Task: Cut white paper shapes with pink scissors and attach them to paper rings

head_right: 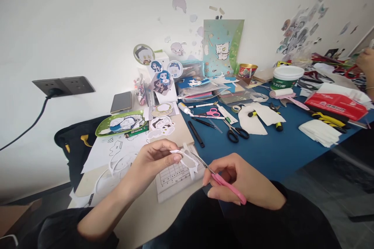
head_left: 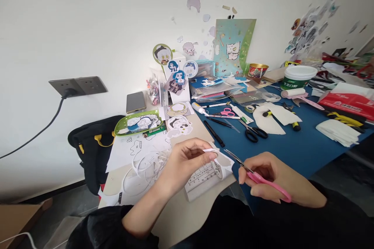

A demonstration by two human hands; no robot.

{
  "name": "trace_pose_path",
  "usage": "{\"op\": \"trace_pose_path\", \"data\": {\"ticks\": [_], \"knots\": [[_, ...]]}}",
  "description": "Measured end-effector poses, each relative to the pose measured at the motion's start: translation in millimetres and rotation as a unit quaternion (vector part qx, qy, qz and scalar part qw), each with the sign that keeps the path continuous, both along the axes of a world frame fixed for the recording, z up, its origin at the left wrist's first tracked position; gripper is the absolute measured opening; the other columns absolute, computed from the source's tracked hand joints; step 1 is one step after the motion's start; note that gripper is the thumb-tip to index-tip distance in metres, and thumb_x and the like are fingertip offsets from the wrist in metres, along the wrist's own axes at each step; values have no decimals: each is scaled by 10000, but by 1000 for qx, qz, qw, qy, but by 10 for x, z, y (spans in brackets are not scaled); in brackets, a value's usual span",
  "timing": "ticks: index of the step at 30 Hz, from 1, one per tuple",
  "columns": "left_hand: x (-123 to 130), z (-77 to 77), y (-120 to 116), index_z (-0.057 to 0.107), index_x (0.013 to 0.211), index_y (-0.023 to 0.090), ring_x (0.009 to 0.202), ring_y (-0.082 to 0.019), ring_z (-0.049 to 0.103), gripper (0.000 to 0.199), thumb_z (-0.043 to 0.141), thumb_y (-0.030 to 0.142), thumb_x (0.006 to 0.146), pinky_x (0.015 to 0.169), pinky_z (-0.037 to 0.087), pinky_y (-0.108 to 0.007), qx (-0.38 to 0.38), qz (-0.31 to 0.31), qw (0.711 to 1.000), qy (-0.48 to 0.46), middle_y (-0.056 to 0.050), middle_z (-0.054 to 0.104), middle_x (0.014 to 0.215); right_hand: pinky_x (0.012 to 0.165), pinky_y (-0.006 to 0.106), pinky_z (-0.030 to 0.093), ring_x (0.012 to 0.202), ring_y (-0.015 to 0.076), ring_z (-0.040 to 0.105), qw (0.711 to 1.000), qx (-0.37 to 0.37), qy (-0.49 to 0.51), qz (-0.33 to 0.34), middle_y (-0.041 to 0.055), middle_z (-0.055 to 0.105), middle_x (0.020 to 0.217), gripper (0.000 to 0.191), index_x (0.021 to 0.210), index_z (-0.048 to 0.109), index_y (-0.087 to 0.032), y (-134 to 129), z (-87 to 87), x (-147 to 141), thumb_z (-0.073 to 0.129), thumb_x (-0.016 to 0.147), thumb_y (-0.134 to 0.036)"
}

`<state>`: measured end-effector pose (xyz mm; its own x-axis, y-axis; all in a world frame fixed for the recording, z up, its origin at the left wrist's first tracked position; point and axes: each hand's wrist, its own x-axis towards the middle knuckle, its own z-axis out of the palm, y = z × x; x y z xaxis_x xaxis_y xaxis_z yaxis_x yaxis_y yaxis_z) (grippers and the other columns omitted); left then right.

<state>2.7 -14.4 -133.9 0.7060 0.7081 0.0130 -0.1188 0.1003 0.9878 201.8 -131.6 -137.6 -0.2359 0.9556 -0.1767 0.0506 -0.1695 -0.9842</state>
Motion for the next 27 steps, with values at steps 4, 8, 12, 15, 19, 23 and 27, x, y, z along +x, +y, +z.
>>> {"op": "trace_pose_path", "data": {"ticks": [4, 8, 12, 15, 19, 23, 27], "knots": [[1, 30, -19, 695, 708, 172, 657, -111, 602, 85, 757, 229, 705, 661, 493, -220, 10, 6, 1000, 17, 3, 674, 693, 363, 193, 217, 355, 28, 301, 999, -10, -33, -16, -75, 410, 453, 169, 784, 673, -113, 1, -15, -61, 669, 786, -281], [5, 50, -37, 701, 704, 168, 660, -130, 606, 100, 755, 252, 706, 664, 496, -242, 15, 9, 999, 36, -10, 677, 692, 368, 195, 227, 363, 32, 307, 999, -15, -30, -18, -73, 407, 472, 151, 798, 687, -119, -4, -44, -91, 666, 786, -268], [9, 46, -44, 697, 693, 168, 648, -122, 598, 100, 755, 248, 705, 644, 492, -230, 7, 7, 1000, 28, -5, 670, 680, 363, 191, 230, 357, 31, 306, 999, -20, -13, -21, -80, 384, 461, 177, 805, 686, -114, 1, -31, -130, 678, 771, -287], [13, 46, -51, 698, 695, 169, 626, -99, 579, 79, 752, 224, 709, 628, 480, -204, -3, 3, 1000, 16, 8, 661, 665, 351, 188, 221, 343, 33, 302, 999, -35, 6, -27, -87, 369, 439, 222, 798, 684, -116, 12, -28, -173, 680, 763, -335], [20, 56, -57, 698, 691, 165, 615, -77, 570, 62, 750, 192, 712, 620, 471, -178, -20, 3, 1000, 2, 19, 664, 661, 333, 184, 226, 307, 31, 288, 999, -32, 21, -35, -93, 367, 386, 299, 791, 672, -113, 24, -39, -219, 659, 771, -411], [19, 67, -51, 697, 692, 161, 618, -76, 576, 60, 745, 184, 719, 616, 469, -174, -29, -2, 1000, -8, 20, 667, 658, 325, 181, 222, 291, 21, 255, 999, -34, 31, -28, -105, 347, 363, 336, 795, 664, -109, 28, -41, -222, 670, 761, -443], [6, 66, -39, 696, 703, 157, 609, -80, 569, 63, 740, 195, 726, 613, 464, -182, -29, -9, 1000, -11, 19, 657, 648, 331, 178, 221, 306, 14, 261, 998, -35, 47, -18, -105, 345, 411, 315, 810, 669, -113, 29, -40, -197, 680, 771, -425]]}}
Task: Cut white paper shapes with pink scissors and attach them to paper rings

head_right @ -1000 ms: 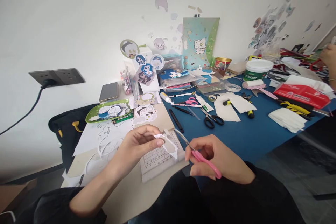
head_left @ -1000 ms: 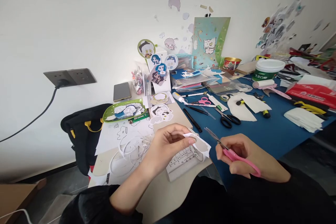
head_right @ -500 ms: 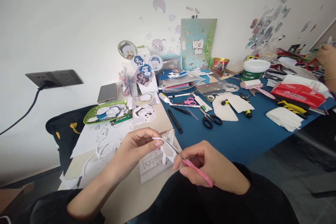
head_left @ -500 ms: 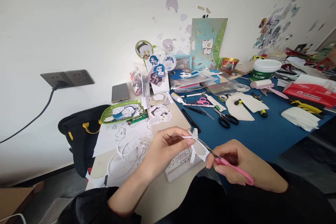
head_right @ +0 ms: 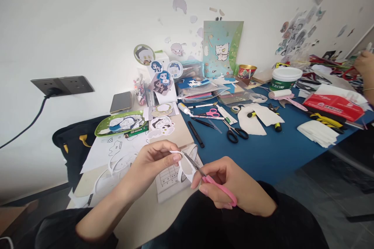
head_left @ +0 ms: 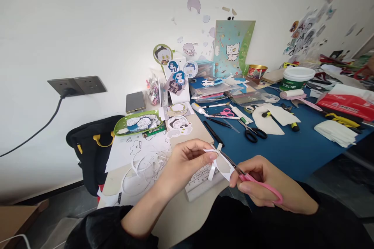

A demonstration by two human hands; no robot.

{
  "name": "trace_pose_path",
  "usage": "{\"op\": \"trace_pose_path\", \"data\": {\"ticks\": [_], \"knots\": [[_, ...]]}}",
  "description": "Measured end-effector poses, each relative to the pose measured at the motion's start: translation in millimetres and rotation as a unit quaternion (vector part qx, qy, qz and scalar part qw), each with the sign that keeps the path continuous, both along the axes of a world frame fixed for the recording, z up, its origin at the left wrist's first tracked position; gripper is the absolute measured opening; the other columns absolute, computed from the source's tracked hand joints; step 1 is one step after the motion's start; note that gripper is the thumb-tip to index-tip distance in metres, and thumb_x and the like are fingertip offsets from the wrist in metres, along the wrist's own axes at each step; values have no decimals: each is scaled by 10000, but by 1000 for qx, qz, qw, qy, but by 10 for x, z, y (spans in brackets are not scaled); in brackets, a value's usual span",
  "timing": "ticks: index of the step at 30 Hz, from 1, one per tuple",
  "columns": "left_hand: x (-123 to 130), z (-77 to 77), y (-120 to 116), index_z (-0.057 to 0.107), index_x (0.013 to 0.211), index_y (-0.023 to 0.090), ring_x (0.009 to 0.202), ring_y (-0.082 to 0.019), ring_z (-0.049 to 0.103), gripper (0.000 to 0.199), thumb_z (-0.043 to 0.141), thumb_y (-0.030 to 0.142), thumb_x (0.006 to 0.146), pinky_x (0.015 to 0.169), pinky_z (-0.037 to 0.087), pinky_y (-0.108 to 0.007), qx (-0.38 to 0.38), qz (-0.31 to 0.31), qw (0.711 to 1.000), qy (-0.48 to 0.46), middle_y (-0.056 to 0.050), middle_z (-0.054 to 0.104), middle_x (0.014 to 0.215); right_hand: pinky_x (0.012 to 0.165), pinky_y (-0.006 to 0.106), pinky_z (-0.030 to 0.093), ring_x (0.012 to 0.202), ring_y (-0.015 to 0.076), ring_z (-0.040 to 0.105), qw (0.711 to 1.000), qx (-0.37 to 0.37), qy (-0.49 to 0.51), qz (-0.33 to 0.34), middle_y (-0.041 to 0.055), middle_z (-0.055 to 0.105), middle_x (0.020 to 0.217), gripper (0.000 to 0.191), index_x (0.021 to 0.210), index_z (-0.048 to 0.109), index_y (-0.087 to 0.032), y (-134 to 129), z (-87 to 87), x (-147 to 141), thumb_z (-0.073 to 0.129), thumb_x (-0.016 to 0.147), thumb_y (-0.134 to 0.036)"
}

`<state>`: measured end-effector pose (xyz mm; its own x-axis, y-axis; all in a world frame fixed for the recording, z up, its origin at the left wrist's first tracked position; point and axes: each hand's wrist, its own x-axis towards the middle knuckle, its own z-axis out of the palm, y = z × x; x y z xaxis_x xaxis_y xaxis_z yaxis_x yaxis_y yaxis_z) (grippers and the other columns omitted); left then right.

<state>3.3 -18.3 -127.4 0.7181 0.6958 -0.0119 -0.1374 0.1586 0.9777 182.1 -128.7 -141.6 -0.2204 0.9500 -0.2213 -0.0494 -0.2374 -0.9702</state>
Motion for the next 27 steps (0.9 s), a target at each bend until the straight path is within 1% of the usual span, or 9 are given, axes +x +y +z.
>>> {"op": "trace_pose_path", "data": {"ticks": [7, 15, 21, 27], "knots": [[-3, -10, -16, 687, 702, 149, 602, -80, 570, 72, 733, 195, 733, 607, 461, -180, -16, -21, 1000, -7, 12, 668, 643, 347, 178, 235, 318, 14, 283, 1000, 2, 20, -1, -100, 356, 429, 263, 782, 653, -121, -18, 11, -21, 671, 790, -383], [19, 1, -35, 681, 686, 148, 567, -60, 553, 79, 729, 186, 735, 579, 444, -153, -6, -1, 1000, -4, 32, 643, 592, 346, 165, 235, 324, 13, 290, 999, 7, 43, 7, -96, 374, 434, 208, 792, 657, -135, -37, -60, -18, 643, 830, -339], [18, -11, -56, 678, 689, 152, 601, -67, 574, 82, 721, 193, 746, 591, 455, -157, 4, -2, 1000, 2, 22, 665, 643, 351, 169, 234, 314, 14, 278, 1000, -8, 27, -3, -107, 348, 418, 206, 774, 646, -144, -39, -9, -52, 636, 828, -342], [13, -6, -53, 680, 697, 149, 617, -73, 584, 76, 722, 190, 745, 600, 458, -163, 13, 1, 1000, 6, 11, 678, 667, 360, 182, 229, 310, 17, 268, 1000, -8, 3, -4, -113, 331, 393, 214, 777, 638, -143, -59, 32, -60, 622, 839, -347]]}}
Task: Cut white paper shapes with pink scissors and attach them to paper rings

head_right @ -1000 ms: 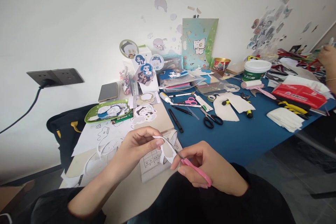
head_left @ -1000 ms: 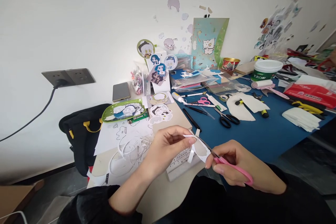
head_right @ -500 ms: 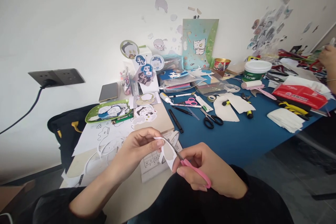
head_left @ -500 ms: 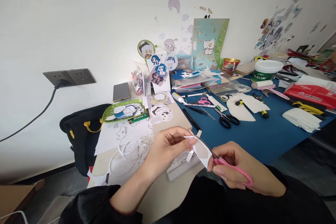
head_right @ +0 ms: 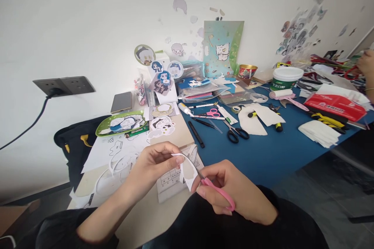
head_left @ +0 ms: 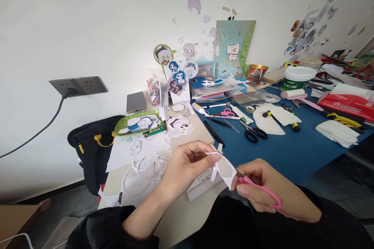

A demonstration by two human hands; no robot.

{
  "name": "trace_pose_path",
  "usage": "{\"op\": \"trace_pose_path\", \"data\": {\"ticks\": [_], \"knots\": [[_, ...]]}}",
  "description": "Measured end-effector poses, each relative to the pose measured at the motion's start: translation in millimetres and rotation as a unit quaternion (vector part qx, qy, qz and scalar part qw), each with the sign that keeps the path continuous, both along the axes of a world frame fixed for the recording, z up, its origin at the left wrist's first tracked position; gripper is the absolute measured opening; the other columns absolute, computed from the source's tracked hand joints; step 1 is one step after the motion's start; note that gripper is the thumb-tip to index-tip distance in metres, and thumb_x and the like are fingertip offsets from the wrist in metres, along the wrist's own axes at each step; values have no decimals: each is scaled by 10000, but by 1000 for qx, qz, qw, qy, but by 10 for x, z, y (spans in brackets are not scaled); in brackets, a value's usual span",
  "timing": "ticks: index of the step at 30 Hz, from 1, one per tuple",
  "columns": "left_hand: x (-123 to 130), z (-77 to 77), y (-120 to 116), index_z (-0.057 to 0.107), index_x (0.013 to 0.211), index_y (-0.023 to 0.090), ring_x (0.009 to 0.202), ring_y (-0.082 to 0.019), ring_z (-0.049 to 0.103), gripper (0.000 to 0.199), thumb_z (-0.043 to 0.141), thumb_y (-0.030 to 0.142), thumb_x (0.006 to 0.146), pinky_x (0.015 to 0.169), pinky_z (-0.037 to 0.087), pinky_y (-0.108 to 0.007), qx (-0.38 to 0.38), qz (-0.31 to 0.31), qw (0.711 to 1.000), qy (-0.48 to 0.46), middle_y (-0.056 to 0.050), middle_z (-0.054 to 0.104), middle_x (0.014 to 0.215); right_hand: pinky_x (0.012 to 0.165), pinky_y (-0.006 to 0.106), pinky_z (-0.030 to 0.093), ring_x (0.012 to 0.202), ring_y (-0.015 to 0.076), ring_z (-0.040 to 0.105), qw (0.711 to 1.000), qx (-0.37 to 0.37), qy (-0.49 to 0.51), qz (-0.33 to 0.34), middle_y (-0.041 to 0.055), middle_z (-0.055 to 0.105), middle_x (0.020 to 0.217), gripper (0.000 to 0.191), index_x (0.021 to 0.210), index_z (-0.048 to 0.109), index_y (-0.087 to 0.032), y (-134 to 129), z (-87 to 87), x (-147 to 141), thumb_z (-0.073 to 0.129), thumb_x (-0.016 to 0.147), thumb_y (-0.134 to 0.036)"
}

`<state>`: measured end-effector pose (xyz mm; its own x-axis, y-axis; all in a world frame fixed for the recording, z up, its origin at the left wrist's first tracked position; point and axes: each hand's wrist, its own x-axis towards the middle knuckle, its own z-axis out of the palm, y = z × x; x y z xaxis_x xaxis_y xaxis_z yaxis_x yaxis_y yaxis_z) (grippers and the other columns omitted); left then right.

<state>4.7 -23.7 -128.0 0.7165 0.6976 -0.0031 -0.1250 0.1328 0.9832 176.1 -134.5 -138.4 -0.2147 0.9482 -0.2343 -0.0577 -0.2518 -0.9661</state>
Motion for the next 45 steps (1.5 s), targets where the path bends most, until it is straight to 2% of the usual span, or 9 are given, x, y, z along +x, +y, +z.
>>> {"op": "trace_pose_path", "data": {"ticks": [10, 15, 24, 31, 35, 39, 41, 43, 45], "knots": [[-5, -53, 48, 654, 723, 147, 685, -96, 556, 115, 723, 237, 744, 656, 435, -205, 4, 18, 1000, 8, 4, 631, 735, 336, 187, 148, 305, 9, 228, 999, -10, -40, -34, -110, 326, 418, 245, 713, 609, -147, 150, 75, 42, 703, 764, -367], [-8, -99, 49, 645, 725, 139, 769, -149, 580, 216, 776, 300, 666, 739, 458, -283, -107, -69, 992, -22, -43, 641, 864, 338, 188, 106, 304, 8, 149, 997, -26, -57, -45, -130, 213, 359, 312, 723, 622, -155, 286, -8, 83, 681, 772, -457], [24, -180, 7, 625, 702, 140, 764, -141, 567, 246, 806, 275, 604, 753, 440, -298, -185, -102, 977, -37, -26, 591, 811, 347, 173, 146, 314, 0, 198, 999, -7, -45, -24, -108, 301, 406, 354, 706, 614, -157, 393, -154, 71, 658, 784, -500], [34, -127, -3, 617, 674, 151, 794, -154, 561, 244, 798, 302, 610, 763, 419, -279, -157, -52, 982, -87, -36, 613, 832, 316, 180, 148, 290, -5, 247, 999, 18, -33, -37, -95, 375, 485, 367, 660, 553, -161, 424, -103, 19, 738, 706, -475], [46, -162, 7, 621, 683, 157, 783, -153, 562, 246, 799, 308, 604, 761, 426, -282, -160, -27, 983, -88, -31, 612, 841, 302, 187, 180, 254, 21, 304, 998, 50, -17, -21, -83, 420, 461, 332, 751, 574, -188, 445, -133, 60, 704, 728, -493], [61, -253, 42, 622, 677, 169, 810, -159, 566, 228, 796, 297, 603, 767, 434, -293, -153, -16, 987, -53, -34, 619, 897, 297, 209, 248, 251, 57, 365, 997, 67, -18, -18, -71, 478, 528, 458, 1006, 556, -226, 495, -127, 112, 693, 704, -543], [60, -281, 63, 629, 672, 168, 842, -168, 577, 223, 797, 294, 595, 777, 441, -297, -153, -2, 987, -39, -48, 627, 1003, 310, 221, 289, 267, 61, 403, 993, 85, -44, -64, -47, 533, 637, 522, 1070, 526, -242, 527, -117, 206, 705, 685, -546], [53, -289, 83, 634, 664, 165, 871, -176, 589, 208, 791, 287, 601, 783, 447, -294, -156, 10, 987, -33, -60, 626, 1077, 354, 250, 347, 330, 82, 462, 972, 108, -131, -162, 1, 586, 750, 509, 1041, 556, -240, 558, -124, 367, 710, 668, -552], [42, -289, 102, 634, 656, 168, 881, -181, 599, 180, 769, 287, 638, 783, 453, -289, -153, 18, 988, -31, -64, 644, 1063, 442, 297, 410, 493, 163, 556, 907, 125, -295, -274, 65, 633, 825, 430, 939, 630, -228, 590, -164, 567, 694, 671, -558]]}}
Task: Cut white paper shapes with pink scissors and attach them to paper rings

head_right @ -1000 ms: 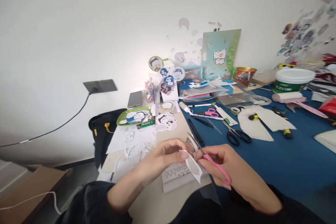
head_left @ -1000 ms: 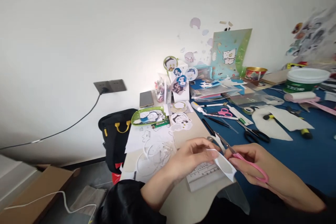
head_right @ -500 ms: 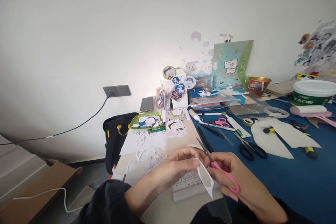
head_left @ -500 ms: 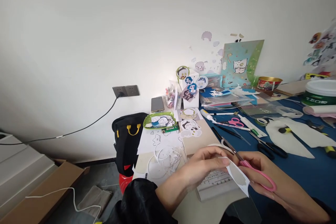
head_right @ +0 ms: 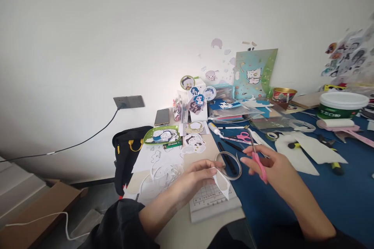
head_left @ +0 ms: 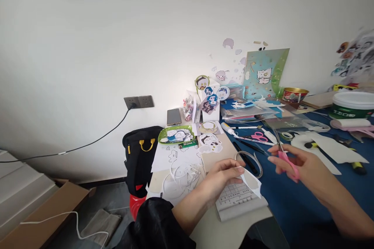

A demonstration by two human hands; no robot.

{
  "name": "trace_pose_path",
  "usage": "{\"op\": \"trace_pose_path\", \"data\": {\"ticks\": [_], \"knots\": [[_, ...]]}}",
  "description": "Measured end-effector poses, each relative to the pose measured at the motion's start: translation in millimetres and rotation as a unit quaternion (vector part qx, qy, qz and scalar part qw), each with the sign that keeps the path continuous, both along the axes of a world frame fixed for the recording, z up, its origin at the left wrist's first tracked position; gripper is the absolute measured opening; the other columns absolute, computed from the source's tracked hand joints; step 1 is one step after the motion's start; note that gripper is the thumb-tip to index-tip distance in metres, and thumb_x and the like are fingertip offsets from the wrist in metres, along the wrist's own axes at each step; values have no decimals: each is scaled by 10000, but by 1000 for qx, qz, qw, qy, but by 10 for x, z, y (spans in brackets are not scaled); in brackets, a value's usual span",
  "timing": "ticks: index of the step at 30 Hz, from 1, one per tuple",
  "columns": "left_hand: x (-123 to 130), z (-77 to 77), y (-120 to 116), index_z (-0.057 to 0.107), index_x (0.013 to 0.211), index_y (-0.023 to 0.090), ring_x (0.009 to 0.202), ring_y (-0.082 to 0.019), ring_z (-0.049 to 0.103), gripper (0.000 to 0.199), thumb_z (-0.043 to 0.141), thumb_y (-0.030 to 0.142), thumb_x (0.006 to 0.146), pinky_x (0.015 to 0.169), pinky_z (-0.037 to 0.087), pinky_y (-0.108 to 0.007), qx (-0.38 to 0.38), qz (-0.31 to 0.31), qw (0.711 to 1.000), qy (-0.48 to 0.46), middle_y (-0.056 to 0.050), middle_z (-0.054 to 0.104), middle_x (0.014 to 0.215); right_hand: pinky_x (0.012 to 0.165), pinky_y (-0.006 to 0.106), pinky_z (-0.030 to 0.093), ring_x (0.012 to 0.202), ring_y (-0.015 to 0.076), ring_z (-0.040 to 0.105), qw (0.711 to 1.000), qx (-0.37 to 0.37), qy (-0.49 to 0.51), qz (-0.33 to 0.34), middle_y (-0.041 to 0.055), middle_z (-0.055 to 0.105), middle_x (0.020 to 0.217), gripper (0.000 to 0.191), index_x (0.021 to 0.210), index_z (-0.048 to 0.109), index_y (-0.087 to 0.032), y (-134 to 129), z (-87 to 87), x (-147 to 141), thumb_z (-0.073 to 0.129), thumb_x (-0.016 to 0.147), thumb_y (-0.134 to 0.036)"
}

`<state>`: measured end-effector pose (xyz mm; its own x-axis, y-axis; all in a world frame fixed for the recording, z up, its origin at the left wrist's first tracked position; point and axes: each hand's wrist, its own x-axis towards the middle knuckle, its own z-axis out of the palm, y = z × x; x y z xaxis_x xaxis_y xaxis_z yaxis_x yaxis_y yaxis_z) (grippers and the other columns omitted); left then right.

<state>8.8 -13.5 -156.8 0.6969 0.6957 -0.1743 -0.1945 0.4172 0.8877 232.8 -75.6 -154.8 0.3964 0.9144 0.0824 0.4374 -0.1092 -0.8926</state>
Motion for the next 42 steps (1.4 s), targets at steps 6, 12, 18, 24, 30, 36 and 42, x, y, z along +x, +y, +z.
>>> {"op": "trace_pose_path", "data": {"ticks": [6, 12, 18, 24, 30, 36, 42], "knots": [[-1, -68, 63, 655, 715, 168, 749, -149, 606, 178, 731, 329, 709, 720, 468, -260, 18, 40, 999, 11, -37, 677, 790, 554, 378, 445, 770, 331, 600, 941, -48, -325, -81, 155, 647, 921, 330, 708, 693, -190, 169, -234, 329, 683, 637, -513], [13, -108, 109, 688, 811, 157, 678, -141, 589, 264, 780, 349, 655, 664, 446, -249, 76, 92, 993, 22, -32, 673, 732, 440, 315, 468, 476, 169, 583, 964, -83, -251, -29, 137, 652, 962, 422, 1031, 671, -146, 221, -294, 191, 672, 667, -362], [-6, 9, 81, 689, 684, 166, 689, -149, 568, 156, 768, 297, 653, 677, 450, -268, 187, 142, 971, 38, -20, 647, 722, 561, 323, 439, 718, 237, 623, 954, -44, -295, -17, 90, 660, 901, 241, 765, 705, -217, 132, -242, -100, 515, 804, -361], [-33, 127, 8, 702, 618, 182, 921, -206, 588, 61, 704, 156, 673, 730, 458, -270, 247, 175, 953, 21, -57, 639, 931, 562, 331, 403, 779, 282, 608, 948, -24, -311, -55, 111, 636, 807, 173, 598, 602, -201, 234, -281, -273, 525, 744, -250], [-46, 167, -19, 713, 757, 185, 762, -174, 621, 100, 615, 170, 761, 746, 476, -286, 227, 157, 960, 45, -24, 695, 769, 690, 348, 507, 802, 263, 676, 990, 3, -126, -54, 88, 720, 816, 219, 774, 589, -214, -44, -95, -196, 523, 833, -415], [-56, 149, -20, 733, 771, 180, 780, -183, 638, 122, 641, 260, 775, 745, 488, -283, 220, 157, 961, 62, -35, 724, 820, 743, 366, 522, 785, 253, 665, 984, 52, 169, -28, 84, 711, 812, 419, 919, 649, -185, -283, 71, -277, 739, 668, -507], [-13, 95, 17, 700, 733, 167, 744, -169, 635, 107, 754, 246, 685, 711, 485, -273, 211, 171, 961, 56, -28, 713, 782, 686, 277, 494, 727, 169, 579, 959, 14, 276, 59, 35, 631, 749, 347, 999, 709, -215, -380, 66, -295, 728, 734, -438]]}}
